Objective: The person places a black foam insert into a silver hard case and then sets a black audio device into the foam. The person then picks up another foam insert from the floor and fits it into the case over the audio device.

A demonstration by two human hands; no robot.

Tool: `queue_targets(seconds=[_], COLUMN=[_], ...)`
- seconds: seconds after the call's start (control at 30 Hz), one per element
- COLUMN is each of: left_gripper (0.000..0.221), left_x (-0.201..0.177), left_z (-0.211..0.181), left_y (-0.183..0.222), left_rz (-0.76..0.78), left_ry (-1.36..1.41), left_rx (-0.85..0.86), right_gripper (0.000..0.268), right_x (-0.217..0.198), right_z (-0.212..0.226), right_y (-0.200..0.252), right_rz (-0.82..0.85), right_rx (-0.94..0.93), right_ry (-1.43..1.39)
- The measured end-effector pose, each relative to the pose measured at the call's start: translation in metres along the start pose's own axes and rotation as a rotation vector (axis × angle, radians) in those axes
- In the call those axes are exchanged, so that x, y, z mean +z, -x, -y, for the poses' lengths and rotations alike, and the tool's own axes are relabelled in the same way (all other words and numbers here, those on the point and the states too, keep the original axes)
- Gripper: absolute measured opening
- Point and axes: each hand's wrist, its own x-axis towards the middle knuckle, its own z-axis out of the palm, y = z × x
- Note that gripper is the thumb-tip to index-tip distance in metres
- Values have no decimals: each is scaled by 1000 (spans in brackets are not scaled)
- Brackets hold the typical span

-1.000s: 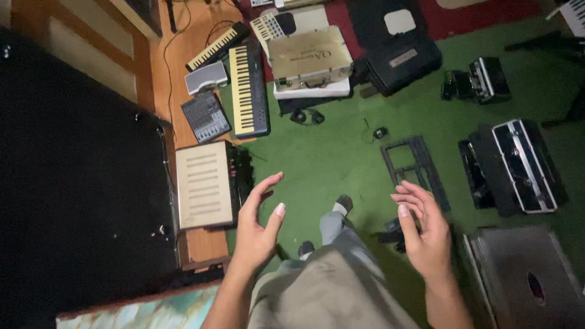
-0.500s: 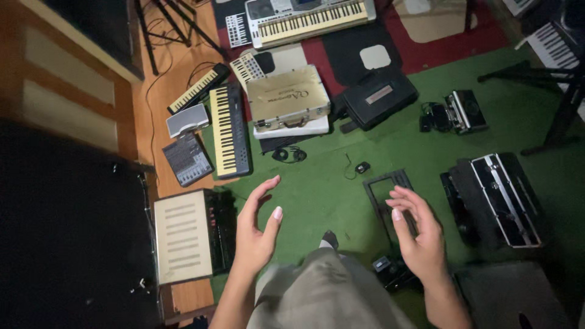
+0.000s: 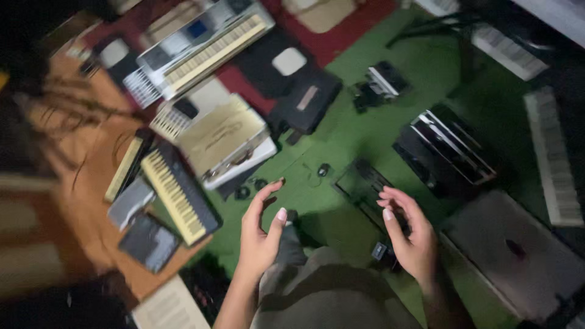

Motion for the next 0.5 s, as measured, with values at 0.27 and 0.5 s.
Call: queue_targets(seconds=[0.27,0.5], left_gripper=[45,43], left_x=[-3,15], left_z=[16,20], left_y=[-112,-178], left_rz=[447,748], left_ry=[-20,44], left_rx=[71,157], right_gripper=[45,38], right_x=[20,46], right_z=[-4,5], right_y=[1,28], right_rz=[-285,-680], right_rx=[324,69], right_ry=[154,95])
